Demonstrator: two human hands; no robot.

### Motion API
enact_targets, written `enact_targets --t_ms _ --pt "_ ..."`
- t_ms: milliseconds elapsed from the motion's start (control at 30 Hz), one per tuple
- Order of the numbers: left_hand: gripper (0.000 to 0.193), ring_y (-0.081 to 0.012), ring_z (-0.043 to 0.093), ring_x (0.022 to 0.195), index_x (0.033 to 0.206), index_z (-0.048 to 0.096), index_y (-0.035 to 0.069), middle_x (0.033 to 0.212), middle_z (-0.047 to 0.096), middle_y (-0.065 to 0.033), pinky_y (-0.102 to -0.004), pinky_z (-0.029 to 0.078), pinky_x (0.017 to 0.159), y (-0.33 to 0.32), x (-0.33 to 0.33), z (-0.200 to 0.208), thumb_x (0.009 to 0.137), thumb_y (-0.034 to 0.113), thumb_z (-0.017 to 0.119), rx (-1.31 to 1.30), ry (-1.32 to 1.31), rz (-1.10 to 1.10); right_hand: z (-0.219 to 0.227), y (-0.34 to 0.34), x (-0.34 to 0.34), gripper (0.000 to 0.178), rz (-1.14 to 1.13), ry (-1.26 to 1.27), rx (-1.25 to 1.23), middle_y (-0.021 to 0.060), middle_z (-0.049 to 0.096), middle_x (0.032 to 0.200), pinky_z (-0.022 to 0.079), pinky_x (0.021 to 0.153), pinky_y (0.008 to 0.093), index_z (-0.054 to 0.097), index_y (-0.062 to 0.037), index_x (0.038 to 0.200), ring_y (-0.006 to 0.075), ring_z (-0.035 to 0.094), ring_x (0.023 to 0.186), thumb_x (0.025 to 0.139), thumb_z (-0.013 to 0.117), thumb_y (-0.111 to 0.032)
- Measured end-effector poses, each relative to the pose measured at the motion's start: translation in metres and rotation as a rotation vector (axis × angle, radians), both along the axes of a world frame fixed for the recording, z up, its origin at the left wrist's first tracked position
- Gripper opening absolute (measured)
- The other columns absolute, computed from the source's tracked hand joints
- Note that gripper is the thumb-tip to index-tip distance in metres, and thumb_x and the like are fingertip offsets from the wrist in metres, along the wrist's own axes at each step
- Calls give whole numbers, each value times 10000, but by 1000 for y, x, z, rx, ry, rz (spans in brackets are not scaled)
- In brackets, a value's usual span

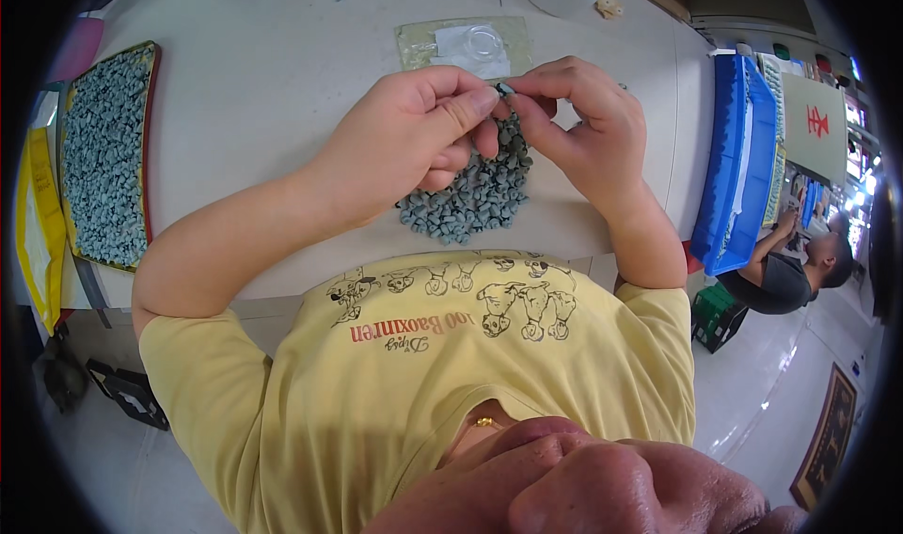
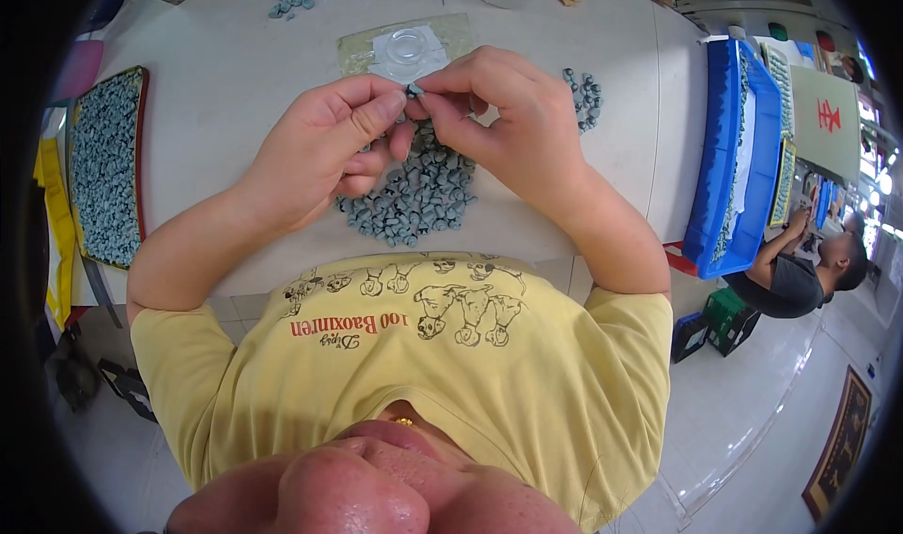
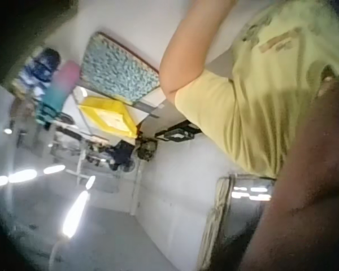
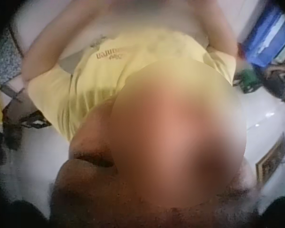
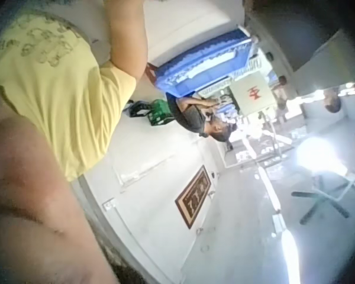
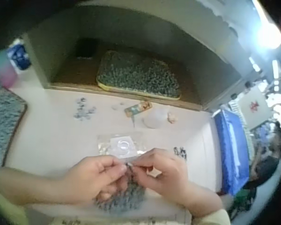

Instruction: The person attaches small black parts onto small green pieces by hand and places the assembled pieces on the table.

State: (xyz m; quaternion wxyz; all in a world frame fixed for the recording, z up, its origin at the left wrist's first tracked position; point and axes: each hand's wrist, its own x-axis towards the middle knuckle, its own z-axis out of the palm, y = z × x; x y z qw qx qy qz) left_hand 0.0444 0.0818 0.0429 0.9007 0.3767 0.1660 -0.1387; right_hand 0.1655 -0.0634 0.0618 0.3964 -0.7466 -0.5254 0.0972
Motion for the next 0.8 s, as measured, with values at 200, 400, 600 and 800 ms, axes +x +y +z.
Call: enact_targets --t_ms 200,400,600,800 --pt "202 -22 314 492 969 537 -4 745 518 -30 -169 281 422 0 0 -1 927 179 462 54 15 7 -1 3 0 176 74 -141 43 60 614 723 438 509 217 624 -10 801 120 540 581 648 665 67" --pt "205 -23 282 492 997 552 10 743 483 -5 -169 225 416 -6 0 -1 920 185 477 83 11 28 -9 3 15 175 -64 -277 131 52 608 701 443 502 224 632 -25 784 128 550 576 639 669 68" --pt "176 -46 366 553 1003 523 -24 822 535 -58 -187 310 447 -6 -3 -9 893 94 452 84 50 -25 -19 9 26 251 99 -711 179 41 589 725 444 524 266 630 -22 816 180 555 600 588 709 43" --pt "180 -30 296 524 1033 502 5 865 509 -50 -171 258 431 -9 -5 -6 878 48 420 78 56 54 -16 10 20 248 177 -810 98 38 567 752 439 536 283 630 -24 839 181 551 620 592 646 -28"
